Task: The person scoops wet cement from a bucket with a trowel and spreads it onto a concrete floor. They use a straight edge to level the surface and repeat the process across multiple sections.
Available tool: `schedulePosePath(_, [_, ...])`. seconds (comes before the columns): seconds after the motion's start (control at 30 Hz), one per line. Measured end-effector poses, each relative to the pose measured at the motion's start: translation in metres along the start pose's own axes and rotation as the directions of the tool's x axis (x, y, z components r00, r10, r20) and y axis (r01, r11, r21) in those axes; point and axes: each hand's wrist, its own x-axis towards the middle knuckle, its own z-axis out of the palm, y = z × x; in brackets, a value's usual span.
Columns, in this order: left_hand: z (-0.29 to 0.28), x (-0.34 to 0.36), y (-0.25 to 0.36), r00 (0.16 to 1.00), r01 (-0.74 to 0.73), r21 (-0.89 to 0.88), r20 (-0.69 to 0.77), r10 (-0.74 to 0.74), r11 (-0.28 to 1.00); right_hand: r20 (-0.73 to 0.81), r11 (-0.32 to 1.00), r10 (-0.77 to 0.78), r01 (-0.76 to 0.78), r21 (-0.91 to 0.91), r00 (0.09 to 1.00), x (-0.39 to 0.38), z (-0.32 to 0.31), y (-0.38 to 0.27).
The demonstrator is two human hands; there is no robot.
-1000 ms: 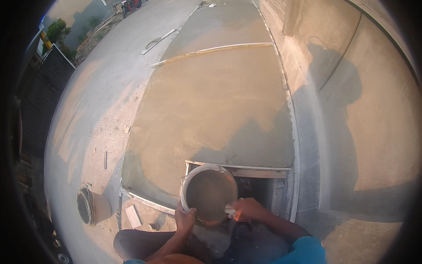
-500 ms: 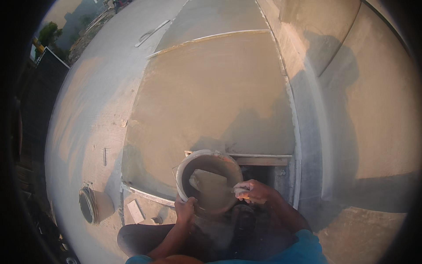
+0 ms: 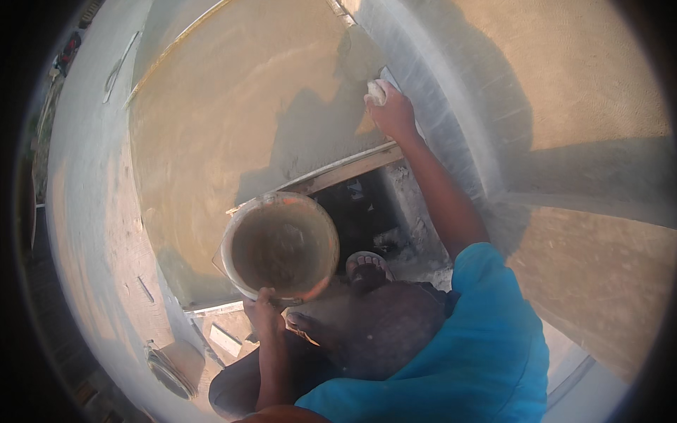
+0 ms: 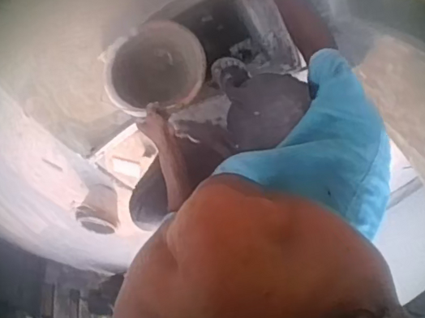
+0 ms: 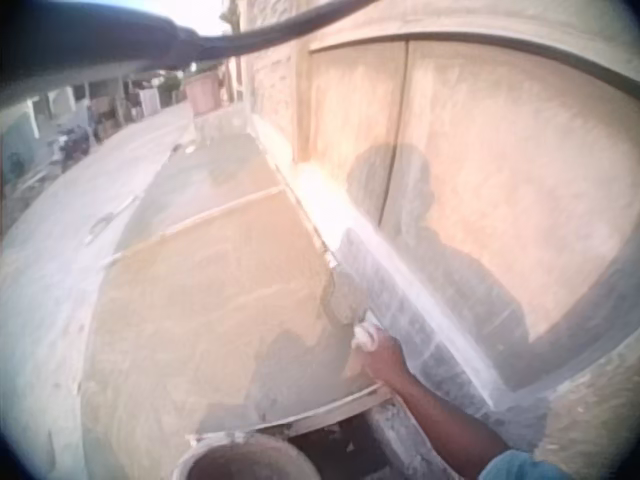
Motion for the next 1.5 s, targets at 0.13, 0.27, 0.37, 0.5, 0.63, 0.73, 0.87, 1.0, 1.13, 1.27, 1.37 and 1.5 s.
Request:
schedulePosePath(0.13, [-0.01,0.004,-0.004,0.998,-0.008,0.043,0.062,0.005,0.999,0.038,0.969,0.174,-0.164,-0.187,0.984,0.024,0.022,-0.002])
schedulePosePath(0.27, [-0.013,0.003,-0.005,0.999,-0.017,0.026,0.045,0.016,1.0,-0.031,0.964,0.231,-0.233,-0.125,0.972,0.029,0.026,-0.006])
schedulePosePath(0.37, [-0.015,0.003,-0.008,0.999,-0.033,0.019,0.031,0.032,0.999,0.08,0.948,0.307,-0.298,-0.11,0.948,0.038,0.023,0.004])
schedulePosePath(0.5, [-0.008,-0.004,-0.003,1.0,0.0,0.004,-0.006,0.0,1.0,0.255,0.97,0.241,-0.222,-0.099,0.937,0.042,0.037,0.019])
schedulePosePath(0.63, [-0.006,-0.006,0.0,1.0,-0.001,-0.014,-0.005,0.001,1.0,0.262,0.975,0.218,-0.195,-0.111,0.94,0.044,0.055,0.013])
schedulePosePath(0.73, [-0.005,-0.008,0.003,1.0,0.012,-0.006,0.002,-0.012,1.0,0.267,0.971,0.225,-0.195,-0.137,0.937,0.058,0.061,0.02])
schedulePosePath(0.87, [-0.002,-0.011,0.004,1.0,-0.022,-0.023,-0.01,0.022,0.999,0.309,0.949,0.306,-0.26,-0.181,0.901,0.071,0.055,0.02])
schedulePosePath(1.0, [-0.002,-0.009,0.004,1.0,-0.016,0.003,0.002,0.016,1.0,0.233,0.944,0.315,-0.279,-0.173,0.92,0.068,0.062,0.02])
schedulePosePath(1.13, [-0.006,-0.012,0.006,1.0,-0.02,0.002,-0.006,0.02,1.0,0.425,0.917,0.32,-0.39,0.087,0.847,0.066,0.062,0.009])
schedulePosePath(1.27, [-0.013,-0.008,0.0,0.999,0.008,0.014,0.033,-0.008,1.0,0.288,0.897,0.389,-0.431,0.1,0.875,0.079,0.083,0.023])
schedulePosePath(1.37, [-0.01,-0.012,0.003,1.0,0.0,0.001,0.023,0.0,1.0,0.226,0.915,0.362,-0.391,0.102,0.905,0.087,0.101,0.022])
schedulePosePath(1.5, [-0.011,-0.017,0.005,1.0,-0.004,-0.021,-0.005,0.004,1.0,0.302,0.94,0.297,-0.333,0.076,0.906,0.085,0.128,-0.003])
